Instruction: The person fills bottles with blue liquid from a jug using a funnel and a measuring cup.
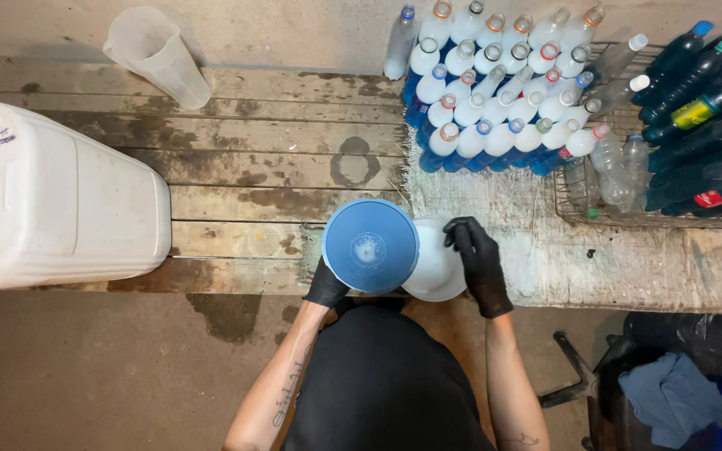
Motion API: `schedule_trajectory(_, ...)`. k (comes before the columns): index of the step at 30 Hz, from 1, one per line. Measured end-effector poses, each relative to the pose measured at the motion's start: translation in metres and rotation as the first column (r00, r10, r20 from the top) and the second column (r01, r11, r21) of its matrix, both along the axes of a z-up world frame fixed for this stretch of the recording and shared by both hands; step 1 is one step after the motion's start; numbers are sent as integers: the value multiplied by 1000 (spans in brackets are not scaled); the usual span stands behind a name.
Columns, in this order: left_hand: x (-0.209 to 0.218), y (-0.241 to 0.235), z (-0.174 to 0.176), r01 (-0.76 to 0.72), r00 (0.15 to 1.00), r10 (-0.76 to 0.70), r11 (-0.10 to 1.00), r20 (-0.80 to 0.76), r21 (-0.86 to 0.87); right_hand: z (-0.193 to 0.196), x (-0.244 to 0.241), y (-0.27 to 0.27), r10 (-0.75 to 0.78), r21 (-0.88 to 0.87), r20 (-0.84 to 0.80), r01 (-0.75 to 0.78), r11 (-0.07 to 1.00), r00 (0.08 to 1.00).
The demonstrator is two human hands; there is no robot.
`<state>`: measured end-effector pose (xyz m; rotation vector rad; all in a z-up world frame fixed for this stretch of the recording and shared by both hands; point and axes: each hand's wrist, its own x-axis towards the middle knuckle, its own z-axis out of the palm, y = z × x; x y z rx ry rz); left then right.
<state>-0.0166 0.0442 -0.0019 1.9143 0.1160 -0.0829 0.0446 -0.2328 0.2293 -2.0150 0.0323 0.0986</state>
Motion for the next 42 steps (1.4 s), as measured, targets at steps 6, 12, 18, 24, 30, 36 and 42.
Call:
schedule_trajectory(6, -3, 5, -5, 6, 1000, -7, 998, 10, 56, 27, -9, 53, 136, -155, -193, -167, 974, 972)
schedule_trajectory(12, 1, 6, -10, 18, 1000, -21, 994, 22, 107, -50, -15, 26, 379, -445, 235, -247, 861, 895)
schedule_trajectory(18, 19, -9, 98, 12, 969, -93, 943, 230, 332, 27, -37, 16, -138, 223, -320, 216, 951, 937)
schedule_trajectory(24, 67, 7, 91, 97, 951, -187, 936, 245, 337, -13, -91, -38, -343, 226, -351, 434, 872, 872)
schedule_trajectory(30, 153, -39, 135, 312, 740, -508, 840, 441, 445, -13, -132, -37, -336, 296, -290, 418, 859, 896)
schedule_trajectory(36, 231, -136, 137, 513, 711, -640, 756, 292, 408, -49, -155, -37, -386, 227, -339, 473, 851, 858)
schedule_trajectory(42, 266, -236, 135, 572, 664, -714, 677, 222, 464, 2, -146, -21, -357, 265, -326, 448, 854, 875)
